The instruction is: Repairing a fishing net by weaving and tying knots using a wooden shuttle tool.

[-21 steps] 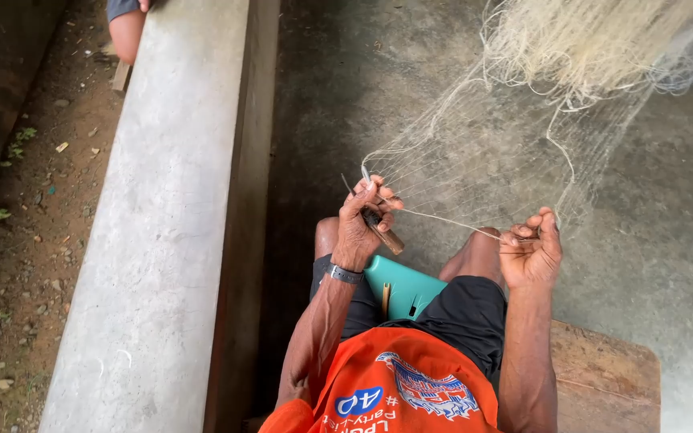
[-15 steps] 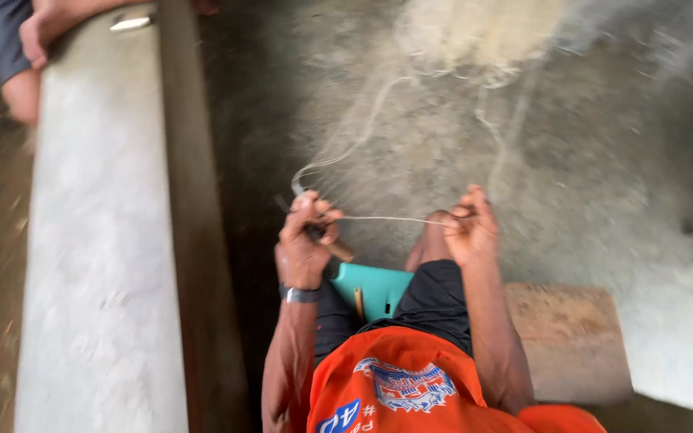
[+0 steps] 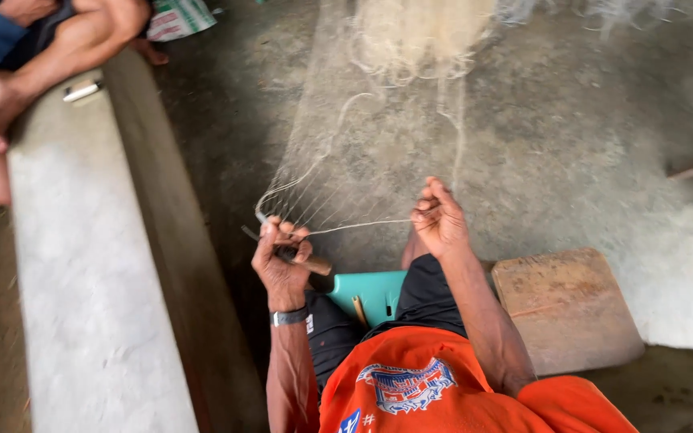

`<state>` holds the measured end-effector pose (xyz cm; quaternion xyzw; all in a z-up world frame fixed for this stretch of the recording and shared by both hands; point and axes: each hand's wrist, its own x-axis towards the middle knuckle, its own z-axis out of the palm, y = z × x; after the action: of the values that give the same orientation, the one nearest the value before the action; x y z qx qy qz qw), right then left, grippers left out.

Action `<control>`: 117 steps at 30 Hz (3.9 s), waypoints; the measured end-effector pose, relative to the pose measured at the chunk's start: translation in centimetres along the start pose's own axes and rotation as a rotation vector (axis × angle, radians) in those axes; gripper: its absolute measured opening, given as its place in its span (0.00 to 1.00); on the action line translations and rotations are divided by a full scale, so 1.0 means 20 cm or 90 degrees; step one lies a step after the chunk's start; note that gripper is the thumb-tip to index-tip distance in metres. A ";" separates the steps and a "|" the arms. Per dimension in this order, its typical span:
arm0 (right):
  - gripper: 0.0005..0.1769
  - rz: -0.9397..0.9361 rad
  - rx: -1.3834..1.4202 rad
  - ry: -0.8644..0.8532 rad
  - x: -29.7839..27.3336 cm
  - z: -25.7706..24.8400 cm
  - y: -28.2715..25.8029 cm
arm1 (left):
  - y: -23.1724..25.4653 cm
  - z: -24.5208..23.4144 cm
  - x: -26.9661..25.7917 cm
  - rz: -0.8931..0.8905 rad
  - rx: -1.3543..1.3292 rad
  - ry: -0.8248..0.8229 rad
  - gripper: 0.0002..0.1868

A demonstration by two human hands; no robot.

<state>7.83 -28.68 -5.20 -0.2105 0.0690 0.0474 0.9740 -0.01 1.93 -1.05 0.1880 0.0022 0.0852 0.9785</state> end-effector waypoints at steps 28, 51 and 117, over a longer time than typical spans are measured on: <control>0.11 0.049 -0.009 -0.007 0.01 -0.10 -0.14 | -0.05 0.02 0.04 0.010 -0.036 -0.034 0.12; 0.11 0.037 -0.025 -0.025 0.00 -0.07 -0.15 | -0.03 0.04 0.03 0.005 -0.038 -0.024 0.09; 0.11 0.053 0.011 -0.036 -0.01 -0.04 -0.12 | 0.02 0.08 0.03 0.024 -0.022 -0.056 0.11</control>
<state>7.77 -31.15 -4.98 -0.1974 0.0503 0.0930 0.9746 0.61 1.88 0.69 0.1744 -0.0460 0.0957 0.9789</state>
